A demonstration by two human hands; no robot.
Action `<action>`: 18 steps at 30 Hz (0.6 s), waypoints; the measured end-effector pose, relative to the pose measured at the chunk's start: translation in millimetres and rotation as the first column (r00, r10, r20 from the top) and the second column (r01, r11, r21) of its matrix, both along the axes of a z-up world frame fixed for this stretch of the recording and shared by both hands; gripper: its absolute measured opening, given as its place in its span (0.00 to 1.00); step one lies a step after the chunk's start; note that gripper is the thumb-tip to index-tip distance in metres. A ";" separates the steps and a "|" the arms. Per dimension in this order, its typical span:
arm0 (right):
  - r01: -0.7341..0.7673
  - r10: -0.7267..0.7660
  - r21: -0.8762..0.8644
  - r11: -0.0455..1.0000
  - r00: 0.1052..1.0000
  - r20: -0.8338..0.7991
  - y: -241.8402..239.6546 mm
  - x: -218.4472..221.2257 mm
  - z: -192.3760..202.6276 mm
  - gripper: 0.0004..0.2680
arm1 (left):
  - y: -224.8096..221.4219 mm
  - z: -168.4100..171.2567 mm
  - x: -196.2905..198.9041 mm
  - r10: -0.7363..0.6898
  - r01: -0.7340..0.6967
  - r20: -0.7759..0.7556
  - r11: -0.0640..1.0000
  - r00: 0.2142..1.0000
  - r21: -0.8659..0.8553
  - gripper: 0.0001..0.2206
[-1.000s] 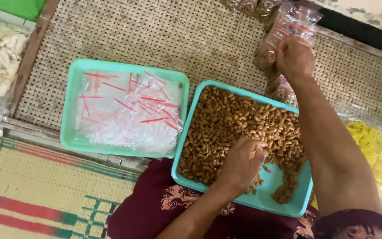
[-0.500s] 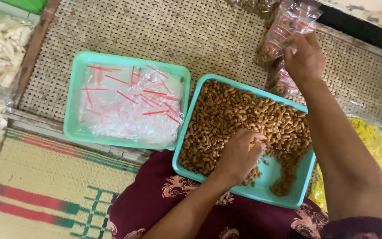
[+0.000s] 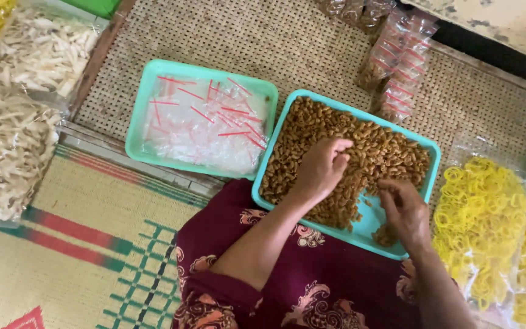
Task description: The person sits on a woven mat and repeatedly scoops brown snack pieces from a blue tray into small clear plastic bags. They seal each bag and place it aside, continuing the process throughout the clip.
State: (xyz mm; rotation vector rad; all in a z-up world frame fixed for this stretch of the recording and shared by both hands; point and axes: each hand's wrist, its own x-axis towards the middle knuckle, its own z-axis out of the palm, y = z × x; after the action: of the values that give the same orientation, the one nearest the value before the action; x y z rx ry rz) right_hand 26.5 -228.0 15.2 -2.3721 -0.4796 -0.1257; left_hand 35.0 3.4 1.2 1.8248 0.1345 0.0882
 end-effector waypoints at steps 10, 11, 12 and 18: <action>0.215 -0.215 0.070 0.974 0.977 -0.012 -22.7 -32.6 -7.9 0.07 | 164.2 -26.9 4.0 0.193 0.005 -0.171 0.648 0.966 0.762 0.08; 0.185 -0.187 0.089 0.979 0.982 0.016 -21.8 -30.4 -7.9 0.06 | 174.9 -33.3 0.2 0.235 0.082 -0.269 0.590 0.934 0.803 0.13; 0.154 -0.159 0.108 0.982 0.986 0.045 -20.3 -27.8 -8.7 0.06 | 186.4 -40.3 -3.2 0.284 0.165 -0.358 0.532 0.889 0.831 0.19; 0.138 -0.144 0.059 0.989 0.985 0.100 -12.2 -27.7 -9.5 0.06 | 196.0 -61.9 -10.7 0.277 0.136 -0.338 0.559 0.899 0.818 0.15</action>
State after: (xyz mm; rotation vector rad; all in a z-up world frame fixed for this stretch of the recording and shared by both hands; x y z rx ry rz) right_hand -1.3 -240.1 5.6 -2.3558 -0.3523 -0.3239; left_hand 24.3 199.4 -60.7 2.7973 0.5755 -0.2579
